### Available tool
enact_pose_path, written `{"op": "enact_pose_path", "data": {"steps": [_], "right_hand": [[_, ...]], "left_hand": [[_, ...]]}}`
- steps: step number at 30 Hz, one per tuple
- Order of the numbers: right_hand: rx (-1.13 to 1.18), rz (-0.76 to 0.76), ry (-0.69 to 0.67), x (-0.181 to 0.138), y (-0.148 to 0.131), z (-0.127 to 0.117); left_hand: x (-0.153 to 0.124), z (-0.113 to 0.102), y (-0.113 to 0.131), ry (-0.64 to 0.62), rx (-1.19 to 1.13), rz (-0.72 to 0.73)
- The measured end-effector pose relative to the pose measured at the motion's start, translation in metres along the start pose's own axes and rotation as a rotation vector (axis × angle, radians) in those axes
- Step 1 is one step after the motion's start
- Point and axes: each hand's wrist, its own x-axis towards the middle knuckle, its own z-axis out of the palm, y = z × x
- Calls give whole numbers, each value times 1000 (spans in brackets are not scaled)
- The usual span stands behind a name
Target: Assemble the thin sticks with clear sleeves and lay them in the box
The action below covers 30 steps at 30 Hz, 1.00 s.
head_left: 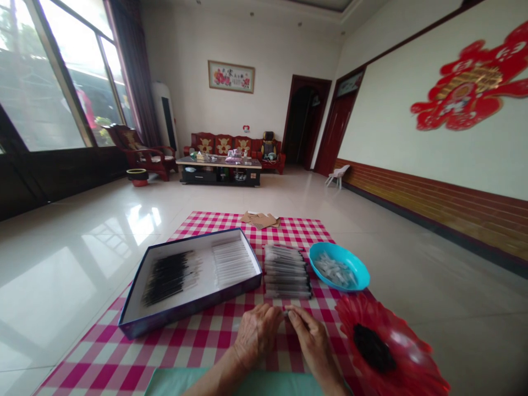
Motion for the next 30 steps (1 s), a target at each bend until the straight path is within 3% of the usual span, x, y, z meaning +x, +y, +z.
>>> {"op": "enact_pose_path", "data": {"steps": [4,12,20,26,30], "right_hand": [[70,28,-59,-2,-4,1],[-47,51,22,-2,5,7],[125,-12,-61,-5,-2,6],[-57,-2,20,-3,-1,8],[-33,-55,-33,-3,4,7]], "left_hand": [[0,-2,-2,5,-22,-24],[1,-5,0,10,-46,-46],[-1,0,-3,23,-29,-68],[-2,0,-4,5,-20,-63],[-1,-1,-4,-16,-31,-63]]}}
